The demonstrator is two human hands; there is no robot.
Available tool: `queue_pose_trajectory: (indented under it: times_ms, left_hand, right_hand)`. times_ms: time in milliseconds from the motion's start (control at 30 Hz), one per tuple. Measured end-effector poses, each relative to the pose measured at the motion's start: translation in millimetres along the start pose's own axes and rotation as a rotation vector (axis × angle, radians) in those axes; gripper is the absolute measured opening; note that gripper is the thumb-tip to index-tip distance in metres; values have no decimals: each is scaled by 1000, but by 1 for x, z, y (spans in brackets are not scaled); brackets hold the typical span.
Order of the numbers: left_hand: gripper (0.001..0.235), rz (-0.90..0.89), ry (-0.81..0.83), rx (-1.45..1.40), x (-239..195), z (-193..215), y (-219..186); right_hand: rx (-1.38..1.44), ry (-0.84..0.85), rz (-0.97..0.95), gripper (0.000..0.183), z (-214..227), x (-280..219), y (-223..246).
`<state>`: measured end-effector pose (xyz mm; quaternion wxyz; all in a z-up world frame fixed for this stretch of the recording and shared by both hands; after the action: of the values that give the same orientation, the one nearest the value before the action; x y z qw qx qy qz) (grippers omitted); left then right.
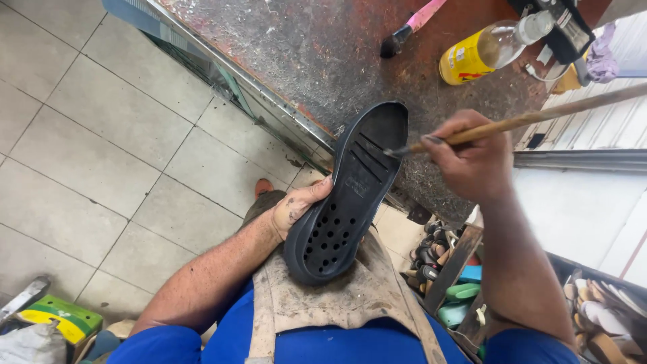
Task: Applying a liquid coating to a shoe sole using a brush at a repair bench
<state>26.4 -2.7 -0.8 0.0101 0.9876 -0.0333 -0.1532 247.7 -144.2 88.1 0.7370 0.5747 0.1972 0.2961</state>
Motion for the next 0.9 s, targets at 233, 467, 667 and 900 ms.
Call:
queue_pose_trajectory:
  times_ms: [233,467,667,900]
  left_hand:
    - [47,-1,-16,28,8,20,1]
    - [46,-25,-25,3,2,5,4]
    - [46,14,-155,96,5,19,1]
    - [45,57,356,-37,8,9,-20]
  right_hand:
    - [-314,-81,425,14,-20,1,-24]
    - [-592,85,528,9,-16,-2,15]
    - [-780,-201,235,14,36,-15,18]
    - [-147,-534,142,11,141,36,87]
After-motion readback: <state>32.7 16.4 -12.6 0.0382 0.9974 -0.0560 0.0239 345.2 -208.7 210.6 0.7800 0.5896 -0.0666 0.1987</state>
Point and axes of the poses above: each hand's wrist, its own x-axis towards the middle knuckle, its own z-axis out of the back of the hand, y = z × x, the point moved 2 cm from there along x, towards the middle knuckle, and after that the axes turned 15 degrees about -z, right-handed, at the moved point
